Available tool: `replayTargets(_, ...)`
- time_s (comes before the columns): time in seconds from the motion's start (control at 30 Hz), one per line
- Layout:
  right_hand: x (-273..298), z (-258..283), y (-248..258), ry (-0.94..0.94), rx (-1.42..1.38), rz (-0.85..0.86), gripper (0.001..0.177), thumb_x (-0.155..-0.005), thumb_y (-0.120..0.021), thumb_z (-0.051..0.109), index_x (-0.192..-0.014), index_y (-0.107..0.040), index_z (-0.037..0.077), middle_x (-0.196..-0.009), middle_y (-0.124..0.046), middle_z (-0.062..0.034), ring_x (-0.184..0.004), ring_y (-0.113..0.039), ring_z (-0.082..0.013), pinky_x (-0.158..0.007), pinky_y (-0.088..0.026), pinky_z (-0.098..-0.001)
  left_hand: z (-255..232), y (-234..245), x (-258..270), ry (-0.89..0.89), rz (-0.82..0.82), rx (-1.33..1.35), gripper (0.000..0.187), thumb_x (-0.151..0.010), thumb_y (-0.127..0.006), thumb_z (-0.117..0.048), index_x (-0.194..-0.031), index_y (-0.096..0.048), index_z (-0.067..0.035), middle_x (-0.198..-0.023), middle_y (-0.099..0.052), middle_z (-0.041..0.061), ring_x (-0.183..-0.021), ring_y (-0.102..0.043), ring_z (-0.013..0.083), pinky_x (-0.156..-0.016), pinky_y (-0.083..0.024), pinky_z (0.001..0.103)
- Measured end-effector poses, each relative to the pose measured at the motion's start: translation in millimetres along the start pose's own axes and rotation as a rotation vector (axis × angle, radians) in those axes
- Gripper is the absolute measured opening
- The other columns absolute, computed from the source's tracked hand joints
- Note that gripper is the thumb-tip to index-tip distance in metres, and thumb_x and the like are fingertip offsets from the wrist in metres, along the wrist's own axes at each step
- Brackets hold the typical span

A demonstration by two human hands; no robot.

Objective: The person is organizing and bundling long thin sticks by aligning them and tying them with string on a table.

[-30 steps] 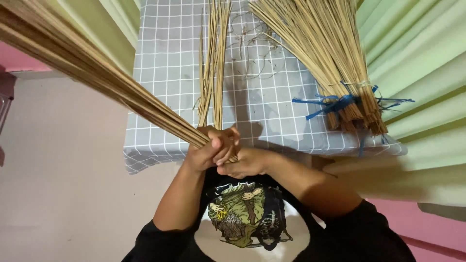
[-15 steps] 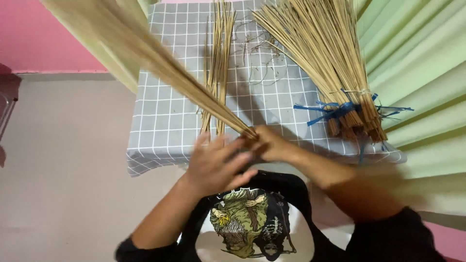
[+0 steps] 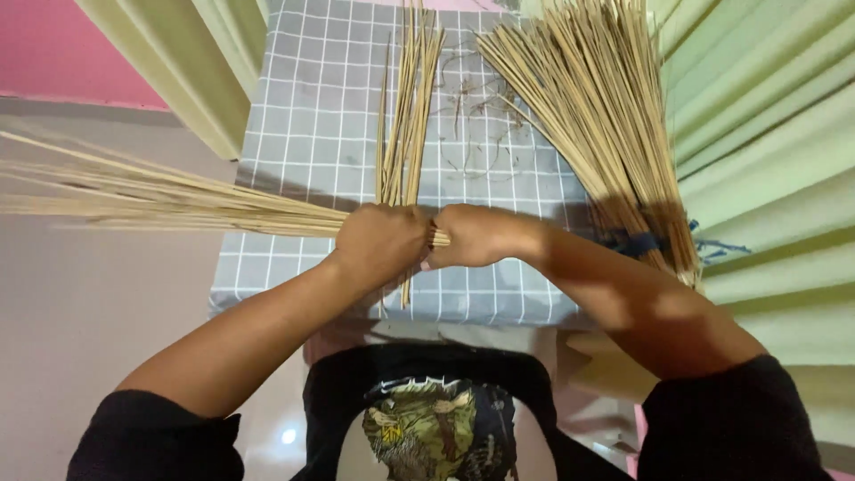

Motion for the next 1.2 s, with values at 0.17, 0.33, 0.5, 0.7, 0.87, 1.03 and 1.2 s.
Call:
replayTargets(0.17, -3.3, -1.9, 51.4, 0.246, -0.189, 0.080, 0.053, -0.090, -0.067, 0.039, -0.124, -0.062, -0.002, -0.100, -0.072, -0.0249, -0.089, -0.069, -0.0347, -0.074, -0.056, -0.0456, 45.7, 28.9, -19.7, 0.191, 0.334, 0.286, 0.017, -0.088, -0.063, -0.020, -0.085, -0.071, -0.006, -0.070, -0.071, 0.013, -0.066, -0.074, 0.0361, -0.058, -0.057, 0.048)
replayTargets(0.33, -22.4, -77.2, 157.7, 0.063, -0.233, -0.382, 0.039, -0.107, -0.050, 0.028, -0.139, -0.063, 0.010, -0.104, -0.072, -0.0191, -0.088, -0.071, -0.0296, -0.069, -0.057, -0.0383, 102.3, -31.6, 6.4, 0.536, 0.586, 0.417, 0.031, -0.089, -0.061, -0.034, -0.093, -0.072, -0.006, -0.079, -0.074, 0.017, -0.078, -0.076, 0.0430, -0.070, -0.060, 0.054)
replayTargets(0.5, -92.7, -124.9, 193.0, 0.059, 0.221, -0.685, 0.023, -0.099, -0.059, 0.019, -0.112, -0.078, 0.021, -0.105, -0.074, -0.0147, -0.105, -0.070, -0.0385, -0.088, -0.055, -0.0486, 106.8, -67.5, 19.5, 0.545, 0.630, 0.477, 0.023, -0.090, -0.058, -0.028, -0.097, -0.071, -0.011, -0.077, -0.074, 0.013, -0.078, -0.076, 0.0382, -0.071, -0.062, 0.050)
replayTargets(0.7, -145.6, -121.2, 191.2, -0.088, 0.259, -0.616, 0.039, -0.099, -0.061, 0.046, -0.111, -0.078, 0.013, -0.104, -0.075, -0.0132, -0.104, -0.072, -0.0371, -0.086, -0.058, -0.0518, 109.1, -66.6, 18.5, 0.524, 0.586, 0.485, 0.015, -0.091, -0.060, -0.023, -0.094, -0.071, -0.013, -0.075, -0.074, 0.009, -0.074, -0.076, 0.0326, -0.069, -0.062, 0.045)
replayTargets(0.87, -160.6, -127.7, 191.3, -0.078, 0.164, -0.715, 0.014, -0.094, -0.063, 0.026, -0.088, -0.075, 0.022, -0.087, -0.070, -0.0059, -0.088, -0.073, -0.0339, -0.074, -0.058, -0.0468, 118.1, -55.4, 15.4, 0.568, 0.534, 0.489, 0.016, -0.090, -0.061, -0.023, -0.093, -0.070, -0.010, -0.072, -0.072, 0.012, -0.073, -0.075, 0.0356, -0.068, -0.062, 0.049)
replayTargets(1.03, -83.5, -86.8, 237.6, 0.145, -0.374, -1.026, 0.012, -0.099, -0.060, 0.012, -0.109, -0.068, 0.011, -0.109, -0.070, -0.0047, -0.100, -0.067, -0.0182, -0.092, -0.055, -0.0355, 142.3, -27.8, 19.3, 0.582, 0.230, 0.298, 0.031, -0.096, -0.059, -0.037, -0.097, -0.078, -0.012, -0.075, -0.074, 0.013, -0.052, -0.067, 0.0354, -0.050, -0.053, 0.046)
replayTargets(1.2, 22.2, -33.3, 284.5, 0.658, -0.627, -1.212, 0.007, -0.104, -0.060, 0.011, -0.108, -0.064, 0.007, -0.099, -0.068, -0.0056, -0.095, -0.067, -0.0163, -0.092, -0.061, -0.0320, 144.4, 23.2, -8.2, 0.494, 0.070, 0.147, 0.023, -0.091, -0.067, -0.022, -0.074, -0.069, -0.007, -0.058, -0.066, 0.009, -0.041, -0.058, 0.0285, -0.043, -0.047, 0.040)
Point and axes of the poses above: each hand's wrist, its own x-axis away from the middle knuckle, its own y-axis out of the back of the hand, z = x × y, the point moved 10 cm from there along -x, towards the middle knuckle
